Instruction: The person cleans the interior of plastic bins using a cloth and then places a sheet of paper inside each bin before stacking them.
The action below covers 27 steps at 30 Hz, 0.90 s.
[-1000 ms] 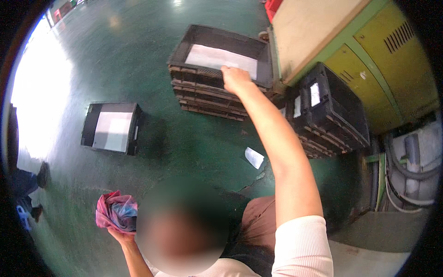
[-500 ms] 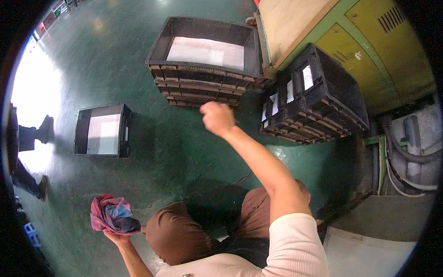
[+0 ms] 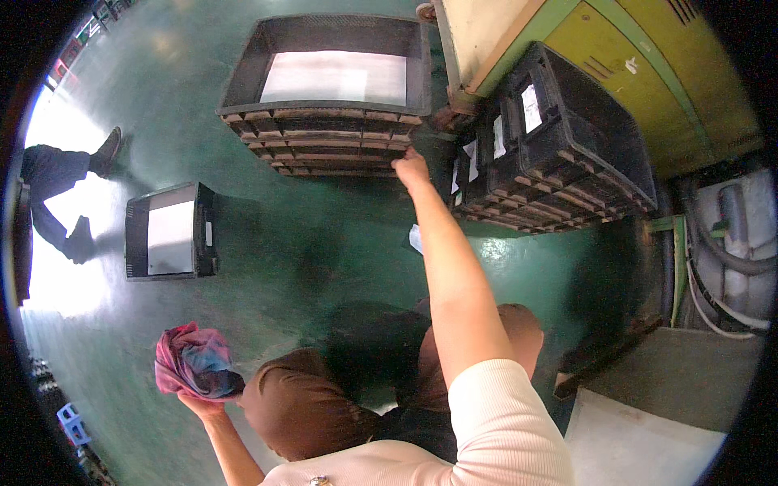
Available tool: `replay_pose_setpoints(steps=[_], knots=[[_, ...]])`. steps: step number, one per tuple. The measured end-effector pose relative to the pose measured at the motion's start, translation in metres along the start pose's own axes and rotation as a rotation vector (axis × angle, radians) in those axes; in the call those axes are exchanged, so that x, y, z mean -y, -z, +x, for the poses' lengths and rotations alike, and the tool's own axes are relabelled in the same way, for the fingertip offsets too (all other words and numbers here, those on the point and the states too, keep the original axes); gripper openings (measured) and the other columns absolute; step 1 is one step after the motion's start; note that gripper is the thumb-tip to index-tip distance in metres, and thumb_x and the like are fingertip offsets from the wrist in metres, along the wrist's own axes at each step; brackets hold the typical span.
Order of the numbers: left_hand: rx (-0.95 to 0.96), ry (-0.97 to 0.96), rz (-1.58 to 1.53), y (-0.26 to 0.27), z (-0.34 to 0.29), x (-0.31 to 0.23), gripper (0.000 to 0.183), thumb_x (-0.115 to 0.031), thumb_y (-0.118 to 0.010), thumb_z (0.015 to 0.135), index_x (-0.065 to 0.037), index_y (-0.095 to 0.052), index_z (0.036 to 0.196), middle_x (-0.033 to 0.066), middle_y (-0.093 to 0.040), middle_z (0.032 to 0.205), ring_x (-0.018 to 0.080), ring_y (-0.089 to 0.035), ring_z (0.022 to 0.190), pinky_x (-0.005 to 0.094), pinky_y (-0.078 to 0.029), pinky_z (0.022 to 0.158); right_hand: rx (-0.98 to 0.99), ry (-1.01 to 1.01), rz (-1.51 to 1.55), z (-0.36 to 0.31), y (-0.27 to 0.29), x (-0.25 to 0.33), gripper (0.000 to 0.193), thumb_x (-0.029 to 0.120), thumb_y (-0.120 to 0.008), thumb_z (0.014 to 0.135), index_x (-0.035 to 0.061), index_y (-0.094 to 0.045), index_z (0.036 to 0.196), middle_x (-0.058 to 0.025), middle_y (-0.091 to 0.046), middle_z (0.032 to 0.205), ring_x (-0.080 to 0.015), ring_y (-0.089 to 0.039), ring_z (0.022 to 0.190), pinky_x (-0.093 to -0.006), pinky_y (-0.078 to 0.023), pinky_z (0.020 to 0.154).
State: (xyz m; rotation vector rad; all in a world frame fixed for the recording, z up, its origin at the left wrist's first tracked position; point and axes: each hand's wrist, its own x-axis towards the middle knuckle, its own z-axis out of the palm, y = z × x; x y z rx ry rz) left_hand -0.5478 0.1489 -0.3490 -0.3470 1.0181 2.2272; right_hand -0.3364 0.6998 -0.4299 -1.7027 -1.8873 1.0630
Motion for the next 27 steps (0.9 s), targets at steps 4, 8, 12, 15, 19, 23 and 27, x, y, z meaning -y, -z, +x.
replay_pose_setpoints(steps=[4, 8, 12, 15, 19, 23, 27], knots=[[-0.059, 0.021, 0.05, 0.005, 0.014, 0.005, 0.048, -0.029, -0.036, 0.081, -0.002, -0.047, 0.119, 0.0148, -0.052, 0.117, 0.0333, -0.048, 0.109, 0.0498, -0.037, 0.095, -0.16, 0.012, 0.011, -0.007, -0.021, -0.012, 0.028, 0.022, -0.064, 0.073, -0.0003, -0.056, 0.089, -0.0149, -0.062, 0.086, -0.0276, -0.059, 0.081, -0.0341, -0.044, 0.07], [0.031, 0.102, 0.022, -0.005, 0.03, 0.012, 0.046, -0.028, -0.038, 0.084, 0.0, -0.046, 0.119, 0.0143, -0.05, 0.119, 0.0327, -0.047, 0.109, 0.049, -0.037, 0.094, -0.14, 0.196, -0.535, -0.052, -0.003, 0.018, 0.032, 0.034, -0.053, 0.082, 0.0036, -0.06, 0.077, -0.0173, -0.062, 0.076, -0.0347, -0.06, 0.077, -0.044, -0.047, 0.068], [0.208, 0.144, -0.019, -0.02, 0.053, 0.027, 0.047, -0.031, -0.038, 0.085, -0.001, -0.044, 0.121, 0.0142, -0.049, 0.12, 0.0333, -0.047, 0.109, 0.049, -0.036, 0.095, -0.155, 0.428, -0.643, -0.08, -0.018, 0.023, 0.028, 0.03, -0.049, 0.083, 0.0061, -0.059, 0.071, -0.0148, -0.061, 0.065, -0.032, -0.061, 0.06, -0.0425, -0.049, 0.054], [-0.12, 0.029, 0.156, -0.034, 0.066, 0.044, 0.045, -0.027, -0.038, 0.086, 0.0, -0.044, 0.121, 0.0151, -0.048, 0.121, 0.0321, -0.047, 0.11, 0.0472, -0.037, 0.095, -0.288, 0.371, -0.571, -0.102, -0.055, 0.003, 0.018, 0.023, -0.054, 0.075, 0.0063, -0.058, 0.069, -0.0121, -0.061, 0.064, -0.0283, -0.061, 0.056, -0.0402, -0.049, 0.051], [0.001, -0.171, 0.632, 0.019, 0.094, 0.05, 0.052, -0.034, -0.045, 0.084, 0.002, -0.042, 0.122, 0.0161, -0.048, 0.122, 0.0313, -0.047, 0.11, 0.0458, -0.038, 0.094, -0.467, 0.403, -0.464, -0.092, -0.089, 0.004, 0.014, 0.02, -0.057, 0.072, 0.0072, -0.056, 0.066, -0.0101, -0.059, 0.062, -0.028, -0.06, 0.056, -0.04, -0.046, 0.053], [0.057, -0.323, 0.813, 0.0, 0.093, 0.057, 0.058, -0.04, -0.047, 0.083, 0.001, -0.041, 0.123, 0.0159, -0.048, 0.121, 0.0313, -0.047, 0.109, 0.0462, -0.039, 0.093, -0.424, 0.435, -0.486, -0.096, -0.091, 0.012, 0.017, 0.022, -0.056, 0.075, 0.007, -0.054, 0.067, -0.0088, -0.059, 0.065, -0.027, -0.059, 0.059, -0.0407, -0.039, 0.061], [0.16, -0.089, 0.333, -0.045, 0.084, 0.049, 0.059, -0.041, -0.047, 0.082, 0.001, -0.04, 0.123, 0.0158, -0.048, 0.121, 0.0306, -0.047, 0.109, 0.0451, -0.039, 0.093, -0.308, 0.354, -0.476, -0.108, -0.087, 0.016, 0.02, 0.028, -0.057, 0.077, 0.009, -0.056, 0.084, -0.0087, -0.06, 0.079, -0.0258, -0.06, 0.073, -0.0439, -0.043, 0.067]])
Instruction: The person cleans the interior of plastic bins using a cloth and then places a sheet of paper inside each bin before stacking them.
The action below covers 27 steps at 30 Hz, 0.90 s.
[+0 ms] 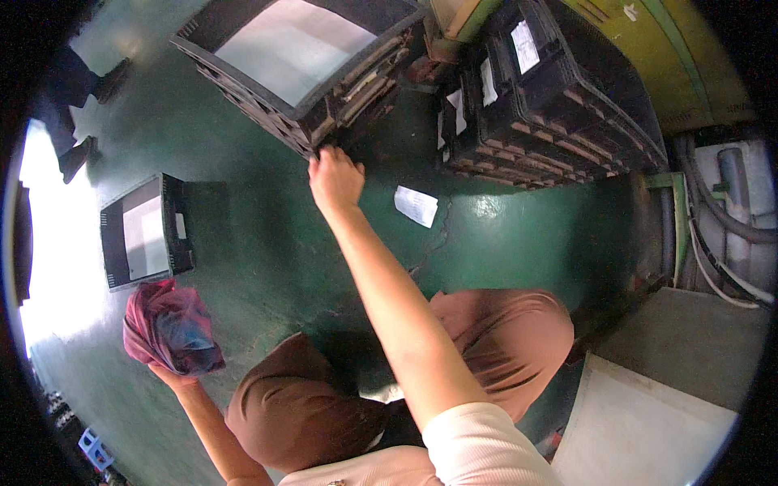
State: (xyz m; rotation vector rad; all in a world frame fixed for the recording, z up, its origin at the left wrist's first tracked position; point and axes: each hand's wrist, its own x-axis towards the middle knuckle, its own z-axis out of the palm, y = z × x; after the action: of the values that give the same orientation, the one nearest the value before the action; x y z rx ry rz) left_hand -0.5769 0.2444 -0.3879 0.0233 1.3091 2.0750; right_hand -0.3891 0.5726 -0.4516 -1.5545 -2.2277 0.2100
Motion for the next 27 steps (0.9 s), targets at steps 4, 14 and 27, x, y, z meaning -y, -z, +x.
replay_pose_setpoints(steps=[4, 14, 27], knots=[[0.046, 0.003, -0.013, -0.019, -0.009, -0.013, 0.06, -0.041, -0.047, 0.081, 0.0, -0.04, 0.123, 0.0158, -0.048, 0.12, 0.0299, -0.047, 0.109, 0.044, -0.039, 0.094, 0.031, -0.356, 0.367, -0.006, -0.004, -0.059, 0.023, 0.016, -0.065, 0.072, 0.0087, -0.061, 0.094, -0.0066, -0.063, 0.071, -0.0182, -0.06, 0.065, -0.0312, -0.048, 0.059], [0.095, 0.002, 0.089, -0.044, -0.046, -0.013, 0.062, -0.042, -0.047, 0.079, 0.0, -0.038, 0.124, 0.0157, -0.047, 0.12, 0.0282, -0.047, 0.109, 0.0413, -0.039, 0.094, 0.204, -0.87, 1.334, 0.116, -0.004, -0.103, 0.022, 0.018, -0.047, 0.082, 0.0108, -0.058, 0.1, -0.0043, -0.062, 0.084, -0.015, -0.06, 0.067, -0.029, -0.049, 0.052], [0.02, -0.349, 0.758, -0.121, -0.085, -0.006, 0.094, -0.073, -0.036, 0.067, 0.014, -0.046, 0.101, 0.0246, -0.054, 0.097, 0.0327, -0.054, 0.087, 0.0394, -0.048, 0.075, 0.387, -0.836, 1.248, 0.13, 0.052, -0.102, 0.07, 0.063, -0.063, 0.065, 0.0068, -0.055, 0.105, -0.0148, -0.04, 0.129, -0.0353, -0.025, 0.125, -0.0617, -0.024, 0.091]])
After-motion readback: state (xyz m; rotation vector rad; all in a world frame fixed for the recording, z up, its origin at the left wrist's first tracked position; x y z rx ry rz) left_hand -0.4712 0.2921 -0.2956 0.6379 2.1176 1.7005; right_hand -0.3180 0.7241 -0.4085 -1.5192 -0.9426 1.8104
